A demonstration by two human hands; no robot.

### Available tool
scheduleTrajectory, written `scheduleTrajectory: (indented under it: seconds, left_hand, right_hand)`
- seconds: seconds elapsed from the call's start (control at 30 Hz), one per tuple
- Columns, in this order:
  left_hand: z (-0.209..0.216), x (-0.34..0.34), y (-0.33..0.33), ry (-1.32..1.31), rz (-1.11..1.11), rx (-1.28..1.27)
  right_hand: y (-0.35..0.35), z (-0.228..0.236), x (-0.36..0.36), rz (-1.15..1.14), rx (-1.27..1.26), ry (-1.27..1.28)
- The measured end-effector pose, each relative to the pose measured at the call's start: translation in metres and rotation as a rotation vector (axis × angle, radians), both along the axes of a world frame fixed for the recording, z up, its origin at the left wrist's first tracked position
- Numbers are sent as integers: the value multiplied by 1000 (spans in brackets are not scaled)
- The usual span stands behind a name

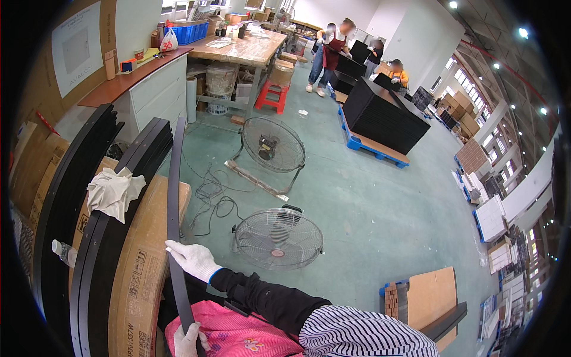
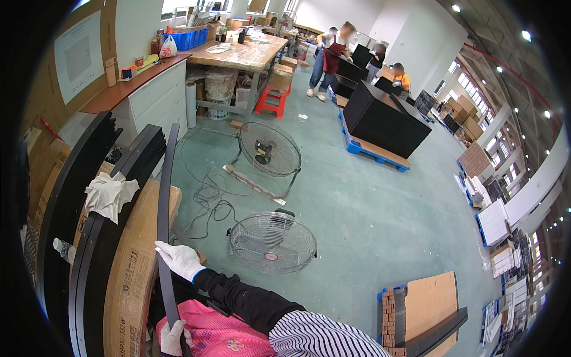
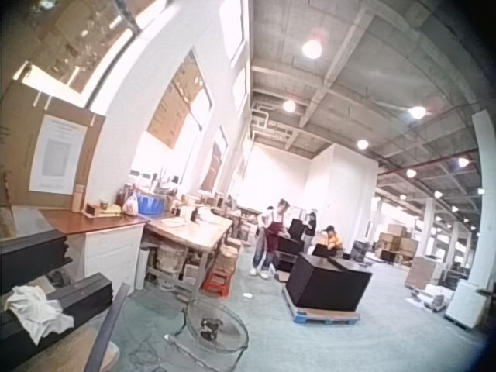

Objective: The worker is cleaning and inspecting long black metal frame components using a white cloth in a furniture manufacturing workshop.

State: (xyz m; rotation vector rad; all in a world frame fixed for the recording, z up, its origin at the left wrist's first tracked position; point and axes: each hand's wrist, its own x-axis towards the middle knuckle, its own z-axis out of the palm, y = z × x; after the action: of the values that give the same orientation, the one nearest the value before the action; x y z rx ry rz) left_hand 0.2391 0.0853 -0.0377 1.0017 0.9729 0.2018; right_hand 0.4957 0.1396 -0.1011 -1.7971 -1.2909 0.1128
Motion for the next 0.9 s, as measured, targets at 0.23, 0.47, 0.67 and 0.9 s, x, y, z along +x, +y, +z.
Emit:
scheduleTrajectory:
  seconds: [0.23, 0.47, 0.67, 0.9]
  left_hand:
    - [1, 2, 5, -18, -44, 46]
    - [6, -12, 0, 64, -83, 53]
    - [-7, -46, -15, 61, -69, -34]
    - [5, -80, -39, 107, 9, -93]
  right_hand:
    - [3, 2, 3, 12, -25, 24]
    - [-6, 32, 4, 151, 3, -159]
    - [-27, 30, -23, 23, -187, -17]
    - [-126, 58, -108, 749, -223, -204]
